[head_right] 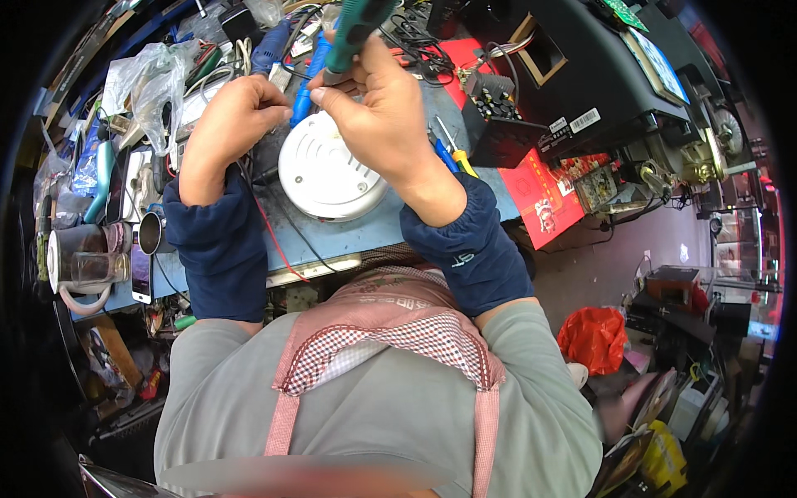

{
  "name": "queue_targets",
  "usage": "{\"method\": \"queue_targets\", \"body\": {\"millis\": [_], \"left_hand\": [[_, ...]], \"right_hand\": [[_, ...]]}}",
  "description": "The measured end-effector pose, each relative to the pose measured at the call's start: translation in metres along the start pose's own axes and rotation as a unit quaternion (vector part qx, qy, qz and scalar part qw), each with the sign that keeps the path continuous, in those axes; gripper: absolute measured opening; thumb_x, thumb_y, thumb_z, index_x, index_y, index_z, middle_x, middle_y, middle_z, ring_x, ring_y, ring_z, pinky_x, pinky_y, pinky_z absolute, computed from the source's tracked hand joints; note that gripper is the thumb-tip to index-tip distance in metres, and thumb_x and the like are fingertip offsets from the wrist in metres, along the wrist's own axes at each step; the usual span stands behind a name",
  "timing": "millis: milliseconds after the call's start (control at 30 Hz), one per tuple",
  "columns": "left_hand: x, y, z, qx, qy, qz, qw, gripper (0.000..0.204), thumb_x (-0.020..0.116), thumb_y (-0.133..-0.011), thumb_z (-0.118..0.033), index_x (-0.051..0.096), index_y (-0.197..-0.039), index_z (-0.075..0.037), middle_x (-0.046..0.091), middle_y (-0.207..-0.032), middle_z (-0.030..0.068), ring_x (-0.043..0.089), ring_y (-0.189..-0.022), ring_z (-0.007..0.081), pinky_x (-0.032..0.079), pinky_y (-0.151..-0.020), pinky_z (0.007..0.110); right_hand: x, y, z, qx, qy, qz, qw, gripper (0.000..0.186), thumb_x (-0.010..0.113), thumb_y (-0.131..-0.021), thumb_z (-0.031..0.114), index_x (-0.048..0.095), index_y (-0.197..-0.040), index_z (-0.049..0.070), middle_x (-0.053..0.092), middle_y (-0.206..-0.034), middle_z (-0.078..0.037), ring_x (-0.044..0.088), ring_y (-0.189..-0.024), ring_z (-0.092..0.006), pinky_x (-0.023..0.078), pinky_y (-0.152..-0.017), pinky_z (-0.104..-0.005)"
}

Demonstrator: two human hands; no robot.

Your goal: The person disassembles a white circular electronic device using a screwdriver, manipulates internal wires with pliers, and reassembles the casing. The person then uses a soldering iron on the device's interior components before closing the unit.

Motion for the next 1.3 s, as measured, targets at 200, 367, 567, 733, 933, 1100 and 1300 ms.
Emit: {"method": "queue_targets", "body": {"millis": [200, 367, 567, 733, 933, 1100, 1300], "left_hand": [[0.015, -0.001, 0.026, -0.021, -0.065, 0.016, 0.998, 0.025, 0.08, -0.084, -0.013, 0.081, -0.103, 0.002, 0.078, -0.091, 0.0235, 0.077, -0.085, 0.0388, 0.059, -0.077, 0.045], [0.016, -0.002, 0.024, -0.032, -0.064, 0.051, 0.996, 0.026, 0.08, -0.084, -0.013, 0.082, -0.104, 0.002, 0.079, -0.092, 0.0223, 0.079, -0.086, 0.0348, 0.06, -0.078, 0.042], [0.013, -0.002, 0.012, -0.021, 0.029, 0.114, 0.993, 0.026, 0.08, -0.09, -0.018, 0.082, -0.103, 0.003, 0.076, -0.08, 0.0174, 0.072, -0.073, 0.0251, 0.056, -0.071, 0.04], [0.017, -0.001, 0.015, -0.006, 0.058, 0.105, 0.993, 0.027, 0.079, -0.092, -0.021, 0.081, -0.101, 0.005, 0.073, -0.075, 0.015, 0.066, -0.067, 0.0216, 0.053, -0.066, 0.04], [0.017, -0.003, 0.014, -0.007, 0.055, 0.118, 0.992, 0.027, 0.078, -0.091, -0.02, 0.08, -0.099, 0.006, 0.071, -0.072, 0.0154, 0.065, -0.066, 0.0208, 0.052, -0.066, 0.04], [0.019, -0.004, 0.017, -0.003, 0.062, 0.116, 0.991, 0.027, 0.078, -0.091, -0.02, 0.08, -0.098, 0.007, 0.071, -0.072, 0.016, 0.065, -0.066, 0.0206, 0.052, -0.065, 0.04], [0.015, -0.003, 0.01, 0.003, 0.033, 0.117, 0.993, 0.027, 0.078, -0.092, -0.02, 0.08, -0.098, 0.006, 0.07, -0.072, 0.0165, 0.065, -0.066, 0.0218, 0.052, -0.065, 0.04]], "right_hand": [[0.015, 0.0, -0.021, 0.029, 0.125, 0.066, 0.989, 0.053, 0.076, -0.093, -0.01, 0.063, -0.144, -0.002, 0.08, -0.112, -0.011, 0.078, -0.103, -0.0152, 0.062, -0.091, -0.0301], [0.016, 0.004, -0.022, 0.042, 0.17, 0.073, 0.982, 0.053, 0.076, -0.092, -0.01, 0.064, -0.143, -0.002, 0.081, -0.109, -0.011, 0.079, -0.101, -0.0157, 0.063, -0.09, -0.0297], [0.013, 0.004, -0.025, 0.043, 0.146, 0.07, 0.986, 0.055, 0.075, -0.093, -0.01, 0.062, -0.145, -0.002, 0.082, -0.108, -0.012, 0.079, -0.1, -0.0159, 0.062, -0.09, -0.03], [0.014, 0.003, -0.025, 0.053, 0.133, 0.073, 0.987, 0.056, 0.075, -0.094, -0.008, 0.06, -0.147, -0.002, 0.082, -0.108, -0.012, 0.079, -0.099, -0.0158, 0.062, -0.091, -0.0306], [0.015, 0.002, -0.023, 0.043, 0.188, 0.1, 0.976, 0.06, 0.075, -0.093, -0.008, 0.06, -0.151, 0.001, 0.08, -0.103, -0.008, 0.077, -0.101, -0.0158, 0.061, -0.091, -0.0314], [0.013, 0.002, -0.029, 0.04, 0.17, 0.093, 0.98, 0.064, 0.076, -0.094, -0.004, 0.059, -0.154, 0.003, 0.076, -0.104, -0.006, 0.074, -0.095, -0.0134, 0.06, -0.091, -0.0318], [0.019, 0.002, -0.019, -0.004, 0.255, 0.132, 0.958, 0.065, 0.074, -0.093, -0.008, 0.058, -0.155, 0.004, 0.077, -0.109, -0.007, 0.075, -0.102, -0.0151, 0.061, -0.092, -0.0328]]}}
Point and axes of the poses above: each hand's wrist, its own y-axis away from the middle knuckle, its own x-axis out of the palm, z = x × y, the point moved 4 cm from there along -y, towards the middle knuckle
